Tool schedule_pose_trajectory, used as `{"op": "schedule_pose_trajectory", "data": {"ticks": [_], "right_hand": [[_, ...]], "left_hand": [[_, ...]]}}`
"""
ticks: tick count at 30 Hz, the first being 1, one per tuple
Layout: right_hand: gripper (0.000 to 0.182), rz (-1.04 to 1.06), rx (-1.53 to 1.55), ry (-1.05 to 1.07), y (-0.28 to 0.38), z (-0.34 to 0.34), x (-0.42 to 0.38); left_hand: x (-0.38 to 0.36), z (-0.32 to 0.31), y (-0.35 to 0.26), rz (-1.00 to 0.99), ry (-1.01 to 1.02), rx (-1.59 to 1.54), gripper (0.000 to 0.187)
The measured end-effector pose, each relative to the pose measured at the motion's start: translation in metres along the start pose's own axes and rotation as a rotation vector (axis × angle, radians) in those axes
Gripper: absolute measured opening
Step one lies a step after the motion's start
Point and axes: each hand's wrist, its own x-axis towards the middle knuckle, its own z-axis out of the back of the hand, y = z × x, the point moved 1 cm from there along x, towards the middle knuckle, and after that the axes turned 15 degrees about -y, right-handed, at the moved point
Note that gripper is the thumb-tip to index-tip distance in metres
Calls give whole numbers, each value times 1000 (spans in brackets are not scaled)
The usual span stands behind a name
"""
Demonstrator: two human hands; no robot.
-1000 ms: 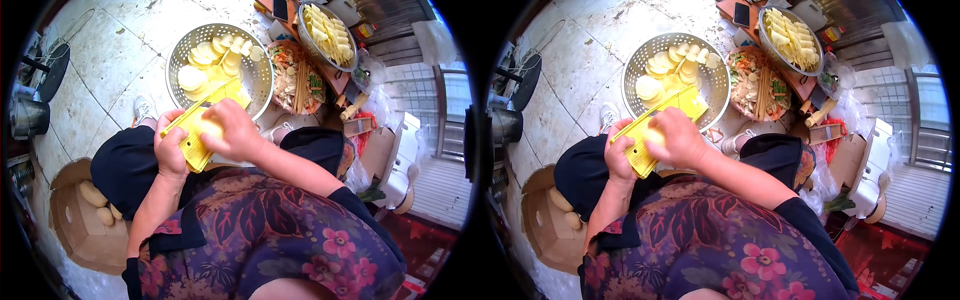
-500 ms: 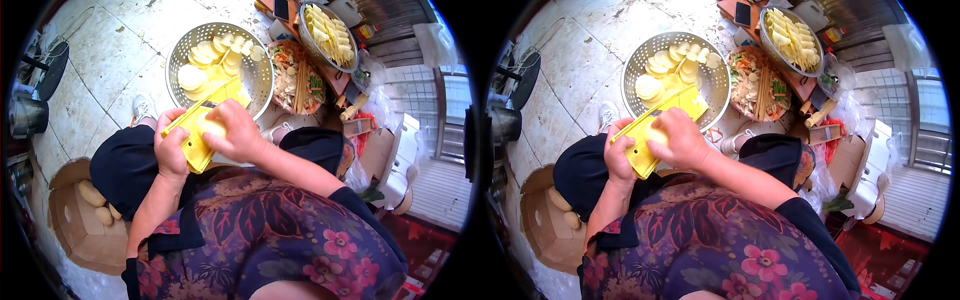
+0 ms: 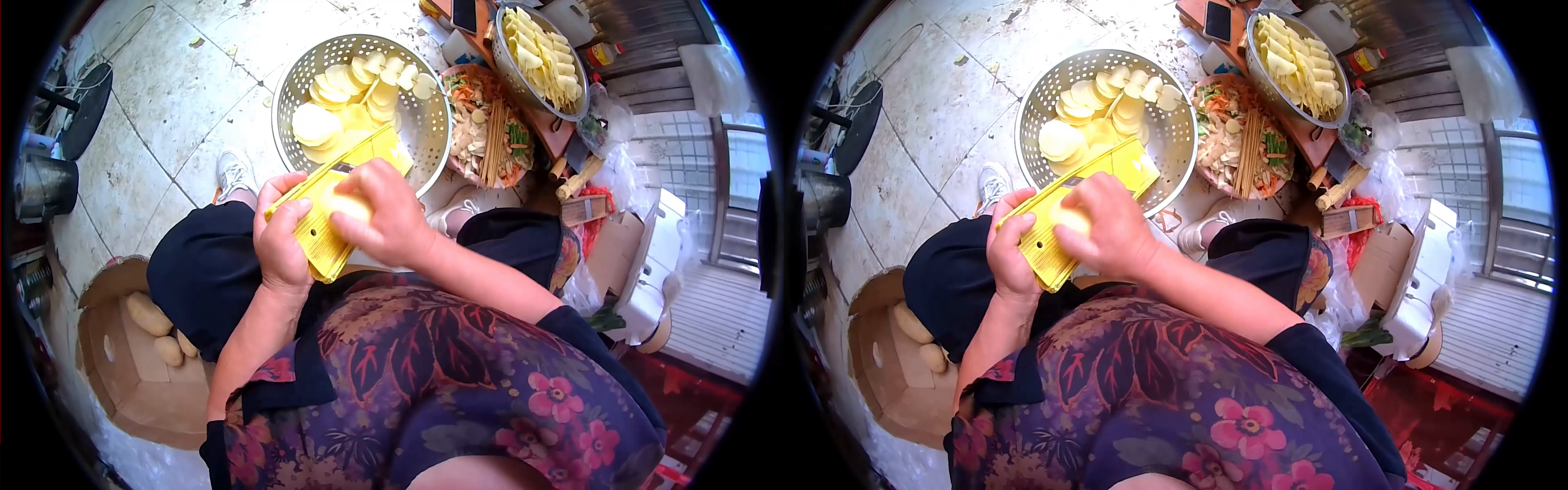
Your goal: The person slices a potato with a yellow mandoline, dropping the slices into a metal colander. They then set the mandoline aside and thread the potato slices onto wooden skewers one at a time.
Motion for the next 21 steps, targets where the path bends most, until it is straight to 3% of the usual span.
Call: {"op": "schedule_pose_trajectory", "data": {"ticks": [3, 6, 9, 13, 16, 18, 21], "right_hand": [[28, -59, -106, -62, -24, -5, 1], [26, -262, -221, -129, -98, -9, 6], [25, -429, -274, -121, -131, -7, 15], [32, -259, -179, -82, -65, 1, 12], [30, 12, -65, -28, -4, 12, 5], [28, -56, -80, -40, -15, 9, 4], [26, -265, -187, -124, -87, -1, 5]], "left_hand": [[-2, -3, 0, -2, 7, -8, 28], [-3, -5, 0, -3, 32, 0, 27], [-1, -10, 0, -14, 41, -15, 26], [-3, -14, -1, -26, 14, -23, 25], [-3, -18, -2, -44, 30, -14, 24], [-3, -18, -2, -38, 28, -6, 24], [-3, -15, -1, -32, 26, 4, 24]]}}
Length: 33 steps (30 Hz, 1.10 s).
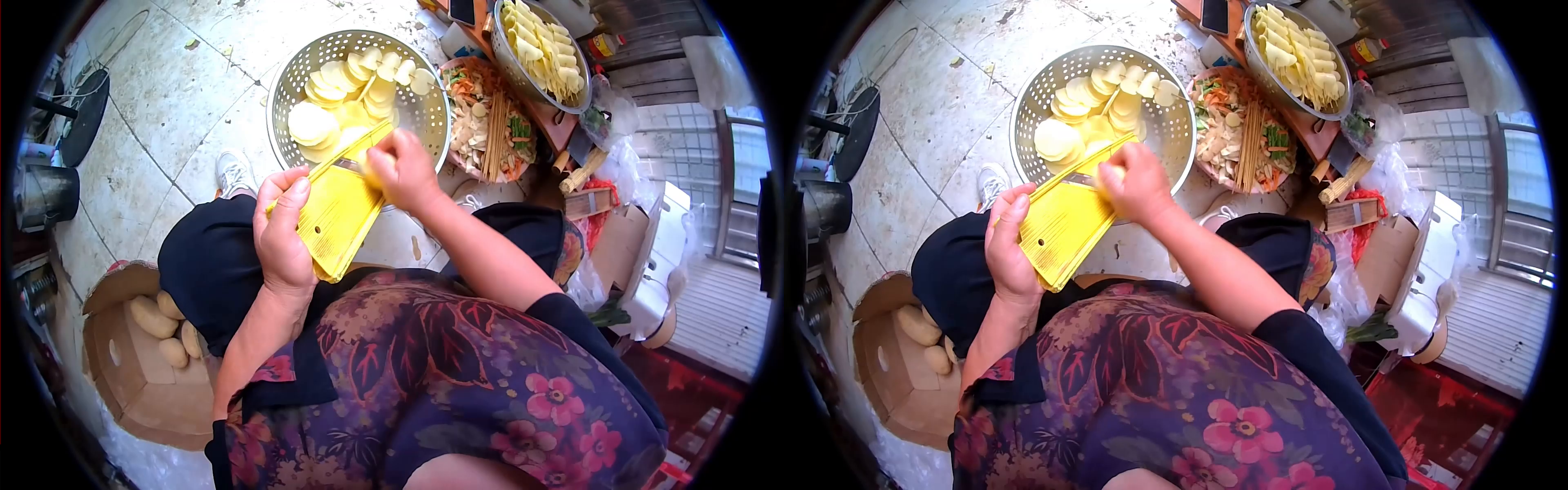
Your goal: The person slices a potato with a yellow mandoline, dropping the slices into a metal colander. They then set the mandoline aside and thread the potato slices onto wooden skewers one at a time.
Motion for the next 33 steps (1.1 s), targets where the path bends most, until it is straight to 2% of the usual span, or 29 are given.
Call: {"op": "schedule_pose_trajectory", "data": {"ticks": [1, 4, 6, 9, 11, 13, 16, 19, 21, 26, 29, 31, 33], "right_hand": [[25, -116, -36, -8, -21, -6, 5], [25, -175, -80, -27, -35, -12, 11], [24, -88, 63, 19, -7, -5, 2], [22, 171, 211, 85, 62, 17, -17], [21, 199, 267, 71, 78, 21, -21], [19, 177, 169, 10, 47, 7, -12], [17, -24, 71, -78, -12, -15, 5], [16, -122, 6, -97, -33, -22, 19], [17, -93, -1, -70, -22, -17, 10], [12, 259, 280, 40, 81, 21, -23], [15, 211, 179, -82, 32, -5, -12], [17, 7, 83, -89, -7, -17, 2], [17, -45, 18, -106, -37, -24, 12]], "left_hand": [[1, 0, 1, 0, 4, 5, 24], [3, 1, 1, -19, 2, 0, 24], [2, 3, 0, -15, -10, 19, 27], [1, 0, 1, -10, -7, 32, 31], [0, 1, 0, -11, -8, 29, 31], [0, 3, 0, -18, -8, 57, 31], [1, 3, 0, -2, 6, 2, 24], [2, 4, 2, -13, 9, -6, 24], [2, 4, -1, -15, 0, -5, 24], [2, 1, -1, 4, -1, -27, 24], [1, 4, 0, -4, 6, 3, 24], [3, 4, 0, -5, 16, 9, 24], [2, 3, 1, -11, 29, 18, 24]]}}
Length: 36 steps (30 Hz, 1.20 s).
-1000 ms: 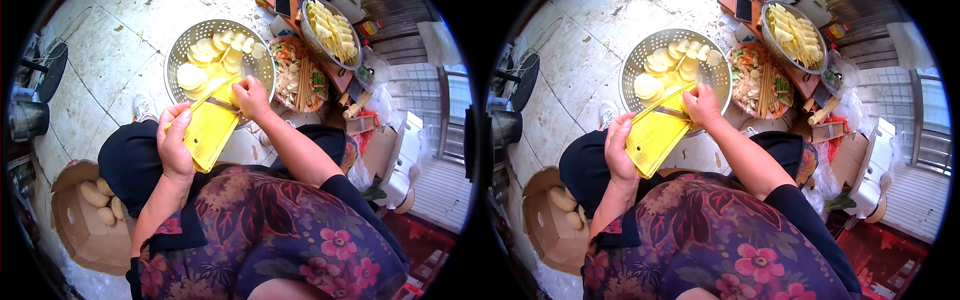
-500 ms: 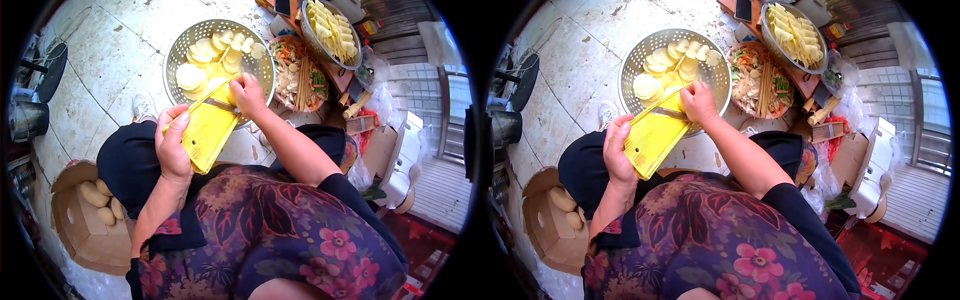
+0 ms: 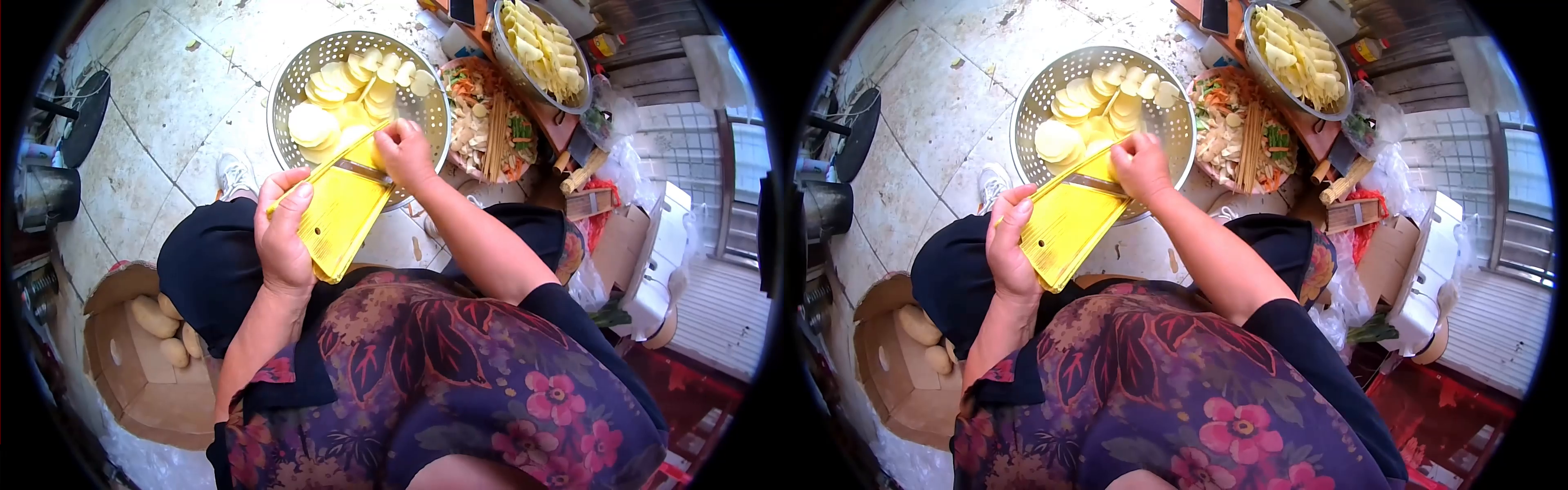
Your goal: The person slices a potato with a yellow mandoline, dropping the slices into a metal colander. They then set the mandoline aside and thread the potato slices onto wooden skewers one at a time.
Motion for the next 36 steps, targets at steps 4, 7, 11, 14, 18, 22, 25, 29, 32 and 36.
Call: {"op": "schedule_pose_trajectory", "data": {"ticks": [4, 7, 11, 14, 18, 22, 25, 29, 32, 36], "right_hand": [[16, -38, 47, 54, 21, 6, -6], [14, 174, 208, 150, 89, 32, -28], [13, 183, 253, 78, 92, 29, -31], [15, -37, 89, 32, 29, 6, -11], [13, -178, 78, 5, -13, -7, 2], [13, -9, 163, 88, 54, 16, -20], [11, 205, 342, 120, 110, 32, -35], [12, 18, 180, 45, 63, 7, -18], [13, -95, 118, -12, 4, -9, -4], [12, -173, 52, -47, -10, -14, -1]], "left_hand": [[2, 2, -1, -12, -4, -17, 25], [2, -1, -3, 10, -1, -35, 25], [1, 0, -2, -1, 17, -1, 25], [1, 3, -1, -4, -7, 1, 26], [3, 3, -2, -14, -13, 13, 26], [2, 1, -3, 12, -41, -11, 27], [2, 1, -2, 14, -25, -27, 27], [5, 5, -2, -15, -26, 25, 32], [4, 3, -1, -17, -16, 35, 32], [4, 4, -2, -7, -32, -10, 27]]}}
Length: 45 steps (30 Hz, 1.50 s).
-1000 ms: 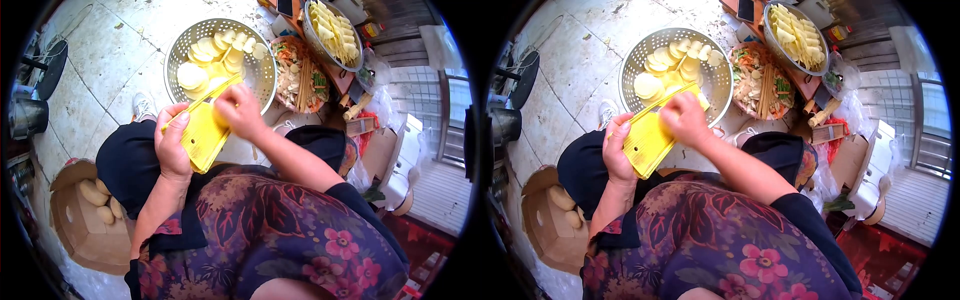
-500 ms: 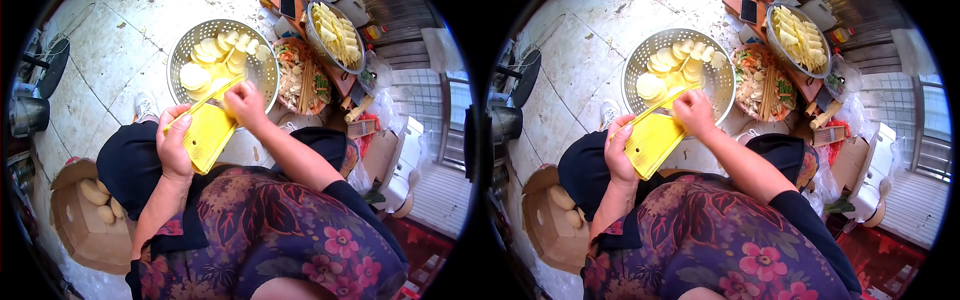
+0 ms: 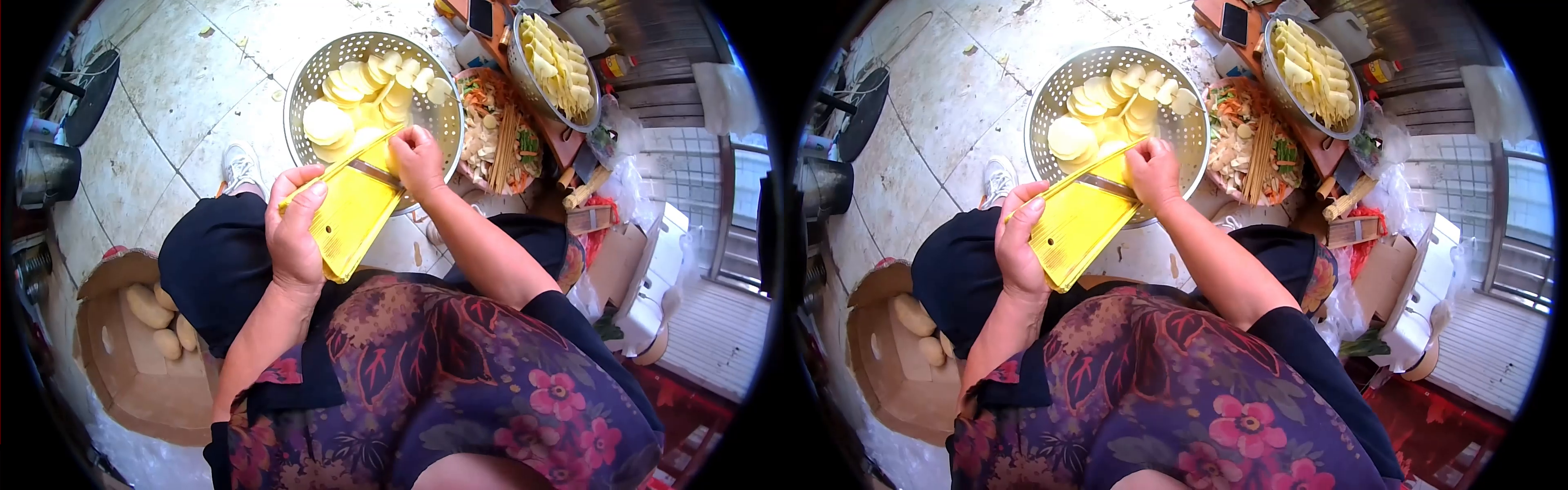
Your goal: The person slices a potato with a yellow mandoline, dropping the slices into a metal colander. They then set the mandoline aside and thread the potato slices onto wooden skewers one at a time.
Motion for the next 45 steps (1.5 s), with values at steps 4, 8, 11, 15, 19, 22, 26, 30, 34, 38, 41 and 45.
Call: {"op": "schedule_pose_trajectory", "data": {"ticks": [4, 8, 11, 15, 19, 22, 26, 30, 34, 38, 41, 45], "right_hand": [[10, 208, 127, 179, 82, 27, -37], [9, 239, 198, 178, 95, 29, -44], [8, -7, 166, 81, 30, 7, -20], [9, -171, 126, 29, -18, -6, 1], [12, 110, 155, 153, 74, 24, -35], [9, 285, 308, 216, 119, 39, -51], [6, 13, 148, 82, 38, 11, -22], [8, -163, 100, -2, -16, -5, 2], [4, 61, 195, 135, 58, 16, -26], [9, 219, 274, 226, 112, 35, -48], [6, 119, 155, 112, 65, 13, -29], [4, -26, 28, 22, 3, -6, -2]], "left_hand": [[0, -4, -1, 32, -14, -47, 27], [-1, -3, -1, 13, -4, -3, 27], [-3, -4, -2, 17, 21, 10, 27], [0, -3, -2, 0, 26, 32, 27], [-2, -5, -1, 24, 15, 6, 27], [-5, -6, -1, -13, 19, 59, 32], [-7, -8, -2, -17, 23, 74, 33], [-5, -7, 0, -31, 31, 78, 33], [-4, -4, 1, -2, 32, 19, 28], [-6, -6, 1, -3, 51, -4, 27], [-6, -5, 0, -15, 41, 27, 27], [-5, -5, 1, -23, 43, 84, 32]]}}
